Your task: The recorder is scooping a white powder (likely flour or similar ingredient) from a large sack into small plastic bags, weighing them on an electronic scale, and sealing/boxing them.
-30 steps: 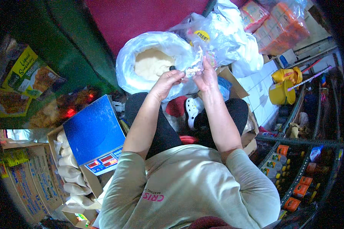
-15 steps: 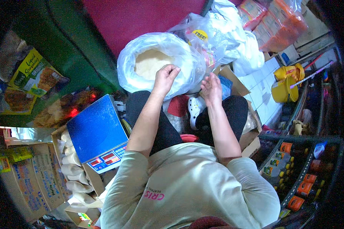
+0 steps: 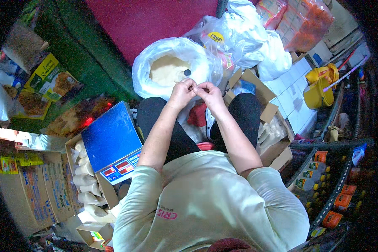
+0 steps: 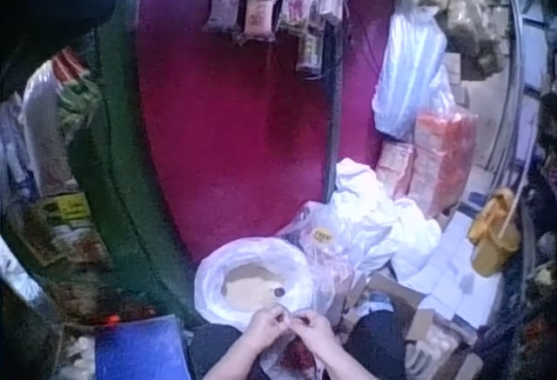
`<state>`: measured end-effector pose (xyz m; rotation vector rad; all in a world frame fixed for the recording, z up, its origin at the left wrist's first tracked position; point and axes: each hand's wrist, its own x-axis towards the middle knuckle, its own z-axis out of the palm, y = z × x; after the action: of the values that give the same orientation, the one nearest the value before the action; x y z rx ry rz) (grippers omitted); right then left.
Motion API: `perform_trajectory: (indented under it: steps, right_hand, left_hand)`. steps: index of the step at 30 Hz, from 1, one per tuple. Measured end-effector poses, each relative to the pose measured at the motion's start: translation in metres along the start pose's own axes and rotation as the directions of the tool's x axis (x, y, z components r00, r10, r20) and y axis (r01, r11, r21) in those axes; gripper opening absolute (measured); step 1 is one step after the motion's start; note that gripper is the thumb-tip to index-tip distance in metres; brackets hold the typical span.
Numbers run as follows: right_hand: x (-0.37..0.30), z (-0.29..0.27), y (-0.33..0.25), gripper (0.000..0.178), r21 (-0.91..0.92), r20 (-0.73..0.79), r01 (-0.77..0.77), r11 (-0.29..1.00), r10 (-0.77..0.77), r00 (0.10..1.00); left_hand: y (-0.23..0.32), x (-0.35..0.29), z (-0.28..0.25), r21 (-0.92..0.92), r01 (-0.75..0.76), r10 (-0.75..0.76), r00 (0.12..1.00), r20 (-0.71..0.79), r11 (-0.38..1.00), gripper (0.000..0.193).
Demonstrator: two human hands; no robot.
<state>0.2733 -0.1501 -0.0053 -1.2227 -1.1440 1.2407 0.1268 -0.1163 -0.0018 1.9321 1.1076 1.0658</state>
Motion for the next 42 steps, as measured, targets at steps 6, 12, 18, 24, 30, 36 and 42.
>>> perform_trajectory:
  steps: [6, 12, 18, 24, 30, 36, 42]
  right_hand:
    - [0.000, -0.003, -0.001, 0.015, -0.087, -0.029, 0.040, 0.995, -0.043, 0.999]
    - [-0.017, 0.002, -0.009, 0.016, -0.630, 0.067, 0.331, 0.703, -0.375, 0.925]
    - [-0.024, 0.006, -0.010, 0.017, -0.723, 0.045, 0.281, 0.632, -0.362, 0.931]
    - [-0.008, -0.007, -0.023, 0.015, -0.586, -0.123, 0.203, 0.784, -0.334, 0.935]
    - [-0.001, 0.005, -0.035, 0.017, -0.534, 0.043, 0.238, 0.811, -0.254, 0.966]
    - [0.071, 0.022, -0.029, 0.021, -0.604, 0.276, 0.431, 0.670, -0.332, 0.902]
    - [0.165, 0.065, 0.031, 0.023, -0.836, 0.532, 0.546, -0.053, 0.167, 0.830]
  left_hand:
    - [0.005, -0.026, 0.001, -0.076, 0.136, -0.137, 0.990, -0.016, 0.988, 0.024]
    - [-0.001, -0.040, 0.003, -0.326, 0.212, -0.314, 0.901, -0.300, 0.921, 0.020]
    - [0.021, -0.046, 0.006, 0.291, 0.103, 0.071, 0.844, -0.531, 0.951, 0.016]
    - [0.056, -0.049, 0.009, 0.440, -0.200, 0.254, 0.965, -0.068, 0.876, 0.018]
    - [0.040, -0.024, -0.040, 0.488, -0.229, 0.325, 0.938, -0.122, 0.842, 0.021]
    - [0.003, 0.010, -0.116, 0.530, 0.158, 0.209, 0.797, -0.567, 0.833, 0.016]
    - [-0.043, 0.050, -0.138, 0.293, 0.293, 0.058, 0.610, -0.790, 0.910, 0.019]
